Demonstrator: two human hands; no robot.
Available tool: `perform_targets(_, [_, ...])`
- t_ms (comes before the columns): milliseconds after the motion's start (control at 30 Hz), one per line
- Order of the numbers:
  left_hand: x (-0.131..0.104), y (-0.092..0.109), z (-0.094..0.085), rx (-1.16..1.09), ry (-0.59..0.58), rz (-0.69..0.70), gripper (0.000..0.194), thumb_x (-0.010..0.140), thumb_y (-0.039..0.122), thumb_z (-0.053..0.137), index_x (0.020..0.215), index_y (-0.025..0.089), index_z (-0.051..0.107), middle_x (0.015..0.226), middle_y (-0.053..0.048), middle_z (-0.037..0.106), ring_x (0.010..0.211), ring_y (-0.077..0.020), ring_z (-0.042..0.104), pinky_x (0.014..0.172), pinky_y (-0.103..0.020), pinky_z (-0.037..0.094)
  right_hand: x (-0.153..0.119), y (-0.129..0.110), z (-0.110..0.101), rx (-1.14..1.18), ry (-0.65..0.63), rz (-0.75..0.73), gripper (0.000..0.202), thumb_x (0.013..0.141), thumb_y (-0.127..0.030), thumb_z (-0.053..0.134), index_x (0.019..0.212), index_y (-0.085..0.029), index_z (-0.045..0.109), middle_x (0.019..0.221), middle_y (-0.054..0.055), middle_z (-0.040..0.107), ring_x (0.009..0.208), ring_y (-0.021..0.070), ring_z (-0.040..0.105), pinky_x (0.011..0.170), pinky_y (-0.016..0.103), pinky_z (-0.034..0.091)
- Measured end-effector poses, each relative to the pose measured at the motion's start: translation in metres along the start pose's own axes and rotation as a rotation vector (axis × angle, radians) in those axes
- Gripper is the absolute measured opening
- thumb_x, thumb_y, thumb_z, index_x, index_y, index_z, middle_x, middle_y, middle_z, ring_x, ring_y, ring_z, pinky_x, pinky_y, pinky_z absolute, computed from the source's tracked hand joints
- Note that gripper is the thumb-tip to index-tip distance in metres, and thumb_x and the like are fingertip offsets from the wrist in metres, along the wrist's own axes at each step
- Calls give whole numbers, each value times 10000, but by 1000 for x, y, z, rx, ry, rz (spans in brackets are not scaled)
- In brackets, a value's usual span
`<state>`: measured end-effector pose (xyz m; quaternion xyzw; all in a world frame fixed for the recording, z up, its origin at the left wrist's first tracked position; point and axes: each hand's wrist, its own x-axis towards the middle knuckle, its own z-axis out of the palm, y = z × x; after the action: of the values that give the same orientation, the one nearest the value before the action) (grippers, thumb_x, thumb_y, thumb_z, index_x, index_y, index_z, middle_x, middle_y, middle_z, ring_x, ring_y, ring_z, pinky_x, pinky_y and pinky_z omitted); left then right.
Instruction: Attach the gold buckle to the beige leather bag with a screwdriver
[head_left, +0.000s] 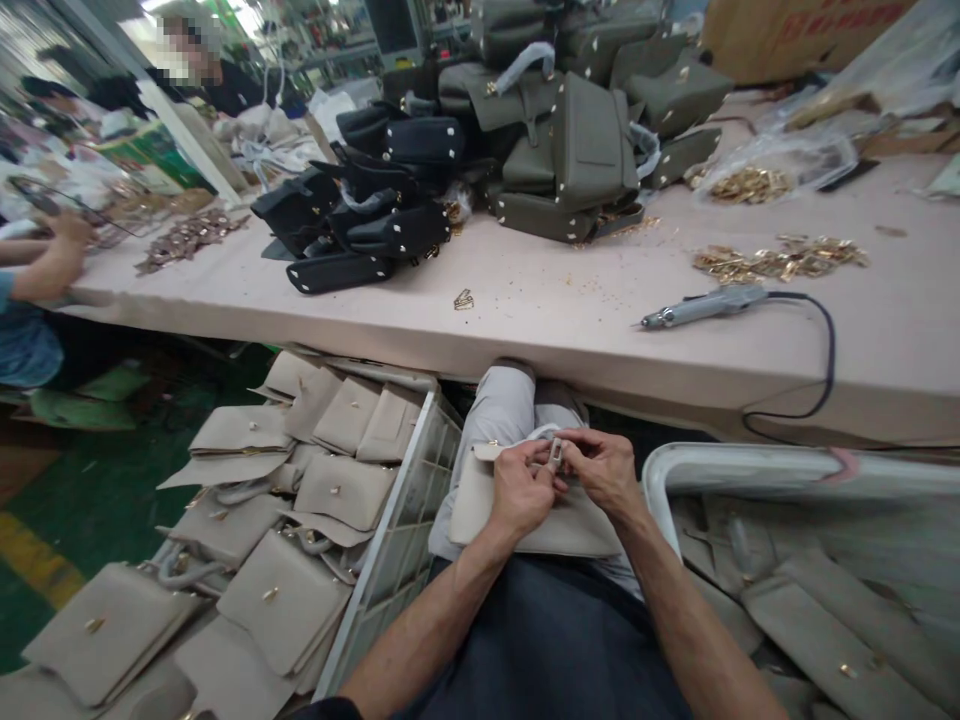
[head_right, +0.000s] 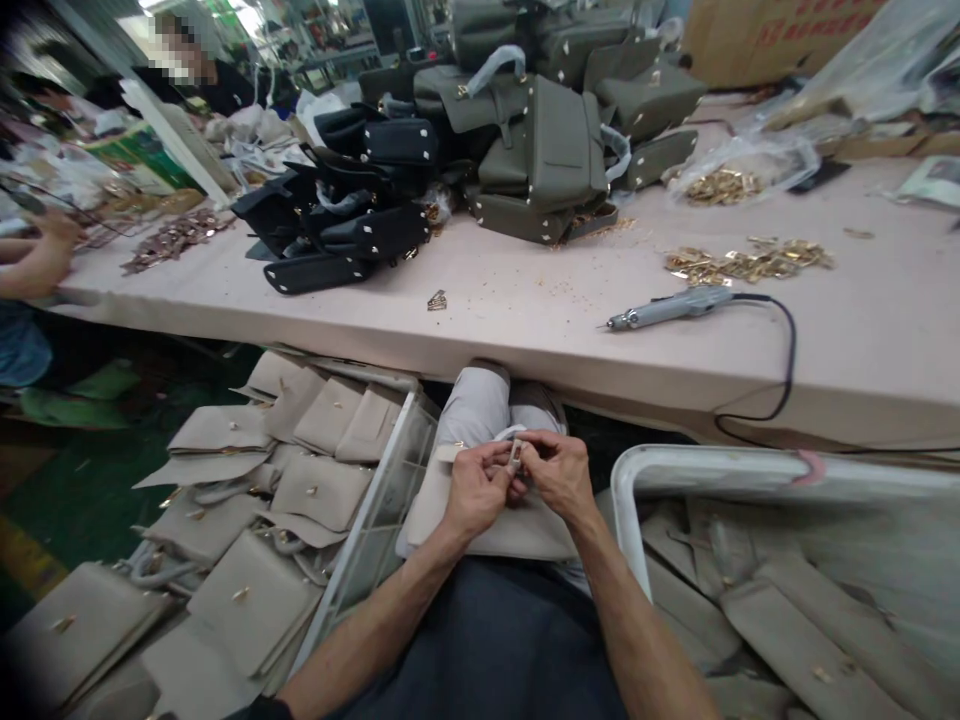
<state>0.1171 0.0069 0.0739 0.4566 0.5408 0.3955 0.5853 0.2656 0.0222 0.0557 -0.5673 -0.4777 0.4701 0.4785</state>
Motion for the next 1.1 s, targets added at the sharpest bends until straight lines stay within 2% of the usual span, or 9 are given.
perform_targets(67, [13,4,4,21,-31,-34,358,843,197,684,1187,109,727,942,-107,779,526,-134,691,451,-183,546,9,-1,-1,-5,51,31,325,804,-395,741,973,-131,827,734,73,740,548,165,644,498,241,532])
perform_targets(233, [48,14,18,21,4,-85,287,780,122,682,1055,74,747,791,-90,760,379,-67,539,443,-188,519,32,3,-7,80,139,127,365,778,-435,772,955,-121,823,794,99,755,618,203,694,547,274,594])
perform_targets(367, [72,12,30,-8,1,-117,278,768,136,688,1035,67,727,817,-115,769,478,-112,630,497,-202,546,49,17,-18,158,147,198,373,757,-419,813,976,-118,813,813,95,751,657,207,704,605,293,619])
perform_targets(533, [93,4,41,10,24,-154,253,757,177,716,994,89,701,842,-131,774,653,-182,727,519,-198,548,60,35,-35,227,54,199,492,717,-387,878,1115,-119,769,920,104,750,778,207,701,706,305,617])
perform_targets(733, [108,-3,48,35,16,-186,210,740,171,719,940,113,688,853,-130,777,725,-202,747,563,-211,565,63,47,-37,187,82,150,476,777,-351,844,1186,-135,731,972,104,737,829,203,687,763,310,593])
perform_targets(833, [113,-6,48,20,9,-195,202,751,189,725,936,117,687,838,-129,775,723,-205,747,562,-217,565,65,50,-34,154,125,138,451,794,-336,829,1185,-137,728,932,89,729,782,188,671,724,295,576])
perform_targets(933, [115,-9,46,11,-1,-186,190,772,213,714,935,119,688,826,-128,773,707,-204,745,538,-212,548,68,49,-30,164,102,138,472,792,-347,833,1199,-135,722,939,90,731,759,181,664,683,279,561])
perform_targets(1100, [108,-8,45,37,39,-148,172,788,239,704,922,134,690,803,-114,770,725,-215,753,567,-227,565,72,42,-29,60,73,177,487,774,-455,857,1120,-125,768,820,71,712,666,161,622,591,254,525])
